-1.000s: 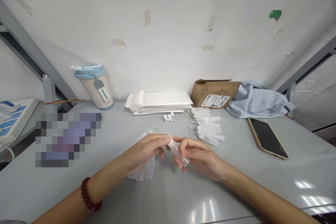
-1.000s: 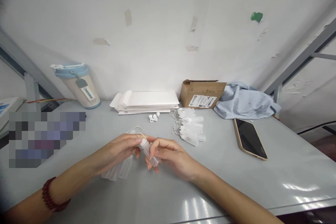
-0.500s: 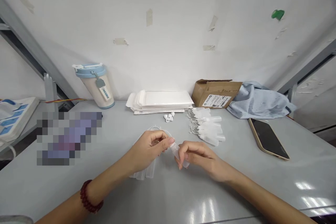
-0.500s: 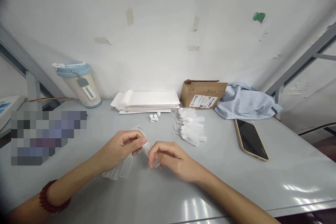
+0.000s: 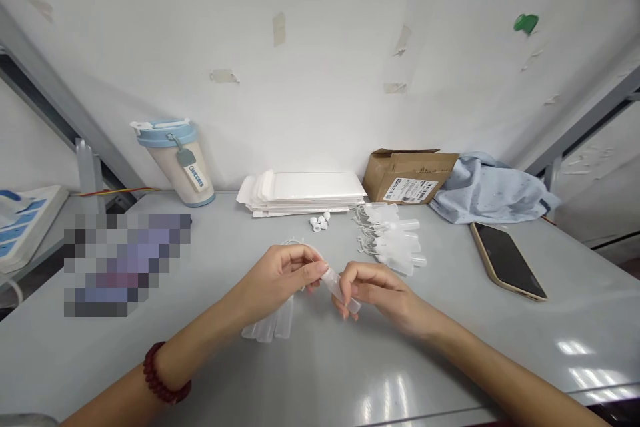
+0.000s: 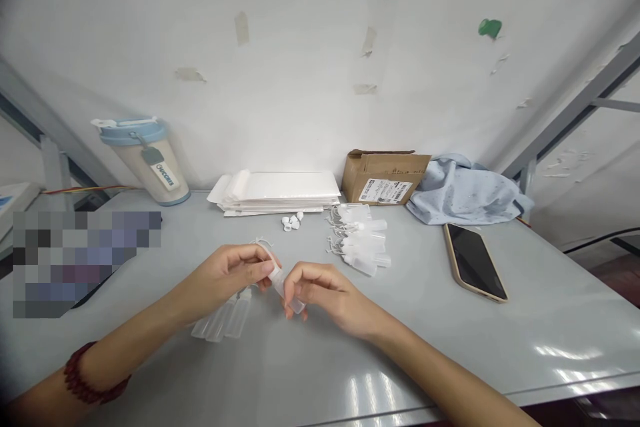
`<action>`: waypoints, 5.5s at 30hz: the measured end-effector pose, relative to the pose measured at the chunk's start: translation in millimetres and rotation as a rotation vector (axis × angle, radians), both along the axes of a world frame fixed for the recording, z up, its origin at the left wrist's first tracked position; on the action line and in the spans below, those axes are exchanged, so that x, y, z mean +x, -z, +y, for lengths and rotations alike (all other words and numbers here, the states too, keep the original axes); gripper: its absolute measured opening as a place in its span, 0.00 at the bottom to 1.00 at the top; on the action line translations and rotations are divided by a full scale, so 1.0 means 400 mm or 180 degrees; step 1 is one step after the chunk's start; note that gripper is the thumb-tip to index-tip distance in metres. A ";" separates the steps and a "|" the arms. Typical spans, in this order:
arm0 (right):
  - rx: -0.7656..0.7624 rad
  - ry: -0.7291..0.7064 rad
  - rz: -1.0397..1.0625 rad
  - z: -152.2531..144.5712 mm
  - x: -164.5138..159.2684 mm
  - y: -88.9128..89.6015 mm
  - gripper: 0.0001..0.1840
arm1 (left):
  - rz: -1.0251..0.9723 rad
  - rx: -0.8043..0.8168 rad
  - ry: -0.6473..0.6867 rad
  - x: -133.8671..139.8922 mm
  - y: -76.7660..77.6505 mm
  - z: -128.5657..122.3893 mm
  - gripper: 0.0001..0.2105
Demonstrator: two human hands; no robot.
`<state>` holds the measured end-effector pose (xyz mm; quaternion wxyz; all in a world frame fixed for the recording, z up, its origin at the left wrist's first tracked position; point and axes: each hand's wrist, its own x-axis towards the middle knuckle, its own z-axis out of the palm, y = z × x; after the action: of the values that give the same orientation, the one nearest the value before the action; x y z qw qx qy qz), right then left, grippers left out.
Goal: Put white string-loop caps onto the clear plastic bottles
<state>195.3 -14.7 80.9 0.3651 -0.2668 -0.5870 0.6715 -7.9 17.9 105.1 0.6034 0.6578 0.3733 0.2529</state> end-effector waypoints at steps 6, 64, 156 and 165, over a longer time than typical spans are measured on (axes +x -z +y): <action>-0.0138 0.0012 0.0098 -0.001 0.000 0.007 0.09 | -0.0283 -0.0054 0.0081 -0.001 0.007 0.006 0.06; 0.4147 0.1664 -0.2296 0.013 -0.001 0.024 0.09 | 0.0162 -0.0091 -0.0028 0.004 0.017 -0.003 0.18; 0.1421 0.0490 -0.5727 0.009 0.092 -0.098 0.04 | 0.2299 0.2759 0.0427 0.049 0.076 0.177 0.11; 0.1654 0.0841 -0.5908 0.012 0.095 -0.088 0.01 | 0.1588 0.2389 -0.0424 -0.015 0.015 0.127 0.10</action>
<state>233.5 -9.8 116.3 -0.1230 -0.6650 -0.7367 -0.0028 -13.9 68.6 99.1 0.1973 0.8462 0.4314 0.2428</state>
